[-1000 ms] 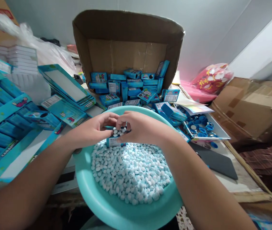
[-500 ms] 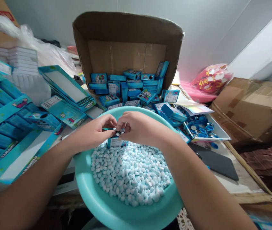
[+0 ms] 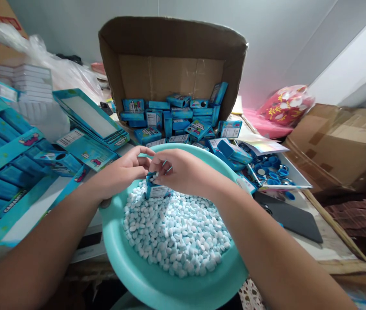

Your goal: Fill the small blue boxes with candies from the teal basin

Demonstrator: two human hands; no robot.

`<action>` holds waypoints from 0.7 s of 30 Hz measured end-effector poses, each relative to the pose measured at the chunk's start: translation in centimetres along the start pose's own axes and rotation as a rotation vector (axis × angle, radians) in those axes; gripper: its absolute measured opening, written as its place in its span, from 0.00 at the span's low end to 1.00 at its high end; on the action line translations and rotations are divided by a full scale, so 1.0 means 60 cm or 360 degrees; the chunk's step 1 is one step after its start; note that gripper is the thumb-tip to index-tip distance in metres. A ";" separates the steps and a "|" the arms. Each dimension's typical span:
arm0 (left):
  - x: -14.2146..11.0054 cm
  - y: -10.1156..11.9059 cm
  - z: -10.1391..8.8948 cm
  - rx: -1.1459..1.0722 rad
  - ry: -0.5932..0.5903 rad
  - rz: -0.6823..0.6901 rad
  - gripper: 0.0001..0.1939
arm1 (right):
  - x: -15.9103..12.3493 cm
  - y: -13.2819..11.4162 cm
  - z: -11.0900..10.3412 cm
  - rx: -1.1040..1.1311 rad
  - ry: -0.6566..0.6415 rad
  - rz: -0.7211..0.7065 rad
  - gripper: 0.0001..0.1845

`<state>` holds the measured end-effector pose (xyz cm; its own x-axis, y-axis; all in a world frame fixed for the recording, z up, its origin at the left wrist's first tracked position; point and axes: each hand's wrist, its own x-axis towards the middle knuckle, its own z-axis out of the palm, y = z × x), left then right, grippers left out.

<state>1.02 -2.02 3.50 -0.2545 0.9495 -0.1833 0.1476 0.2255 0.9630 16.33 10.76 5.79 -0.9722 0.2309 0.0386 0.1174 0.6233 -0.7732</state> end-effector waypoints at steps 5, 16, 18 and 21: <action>0.000 0.002 0.001 -0.0061 0.0021 0.0050 0.22 | 0.001 0.004 0.003 0.0084 -0.0079 -0.0046 0.06; 0.002 -0.011 0.000 -0.0001 -0.0030 0.0133 0.23 | 0.003 -0.002 0.004 0.0041 0.0100 -0.0063 0.06; 0.002 -0.011 -0.001 0.0010 -0.0029 0.0118 0.24 | 0.004 0.001 0.005 -0.0093 0.0124 -0.0066 0.06; 0.001 -0.009 -0.001 -0.0013 -0.0040 0.0112 0.23 | 0.004 0.005 0.009 -0.0209 0.0105 -0.0074 0.05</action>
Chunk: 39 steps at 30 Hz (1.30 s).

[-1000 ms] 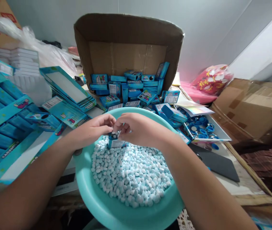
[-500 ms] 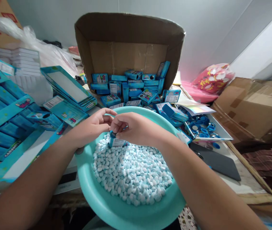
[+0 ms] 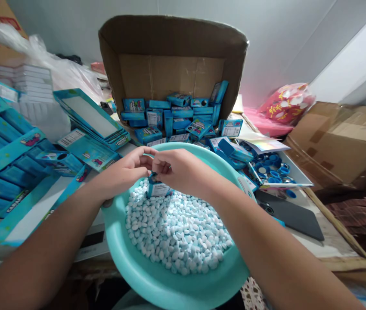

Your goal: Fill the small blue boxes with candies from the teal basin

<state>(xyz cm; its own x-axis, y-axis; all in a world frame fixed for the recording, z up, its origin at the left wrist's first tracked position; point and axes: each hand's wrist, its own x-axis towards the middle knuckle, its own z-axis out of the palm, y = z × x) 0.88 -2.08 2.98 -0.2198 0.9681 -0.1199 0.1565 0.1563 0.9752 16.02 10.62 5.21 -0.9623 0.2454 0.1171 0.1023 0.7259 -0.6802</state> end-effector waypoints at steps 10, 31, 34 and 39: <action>0.001 0.002 0.001 -0.0093 -0.0026 0.0015 0.21 | -0.004 -0.009 -0.003 0.0174 0.0022 -0.0101 0.08; -0.001 0.008 0.001 0.0029 -0.0108 0.0056 0.24 | 0.014 0.005 0.011 0.0113 -0.0015 0.0344 0.09; -0.002 0.007 0.002 0.0003 -0.0126 0.0041 0.26 | 0.016 0.006 0.008 0.0249 -0.0240 0.0382 0.09; -0.003 0.008 0.004 0.0004 -0.0130 0.0056 0.28 | 0.017 0.006 0.012 0.0281 -0.0186 0.0436 0.06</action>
<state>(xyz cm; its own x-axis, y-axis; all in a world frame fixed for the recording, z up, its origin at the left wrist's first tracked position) 1.21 -2.11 3.39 -0.1350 0.9858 -0.1002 0.1649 0.1220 0.9787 14.87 10.66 4.59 -0.9284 0.3333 -0.1640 0.3257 0.5183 -0.7907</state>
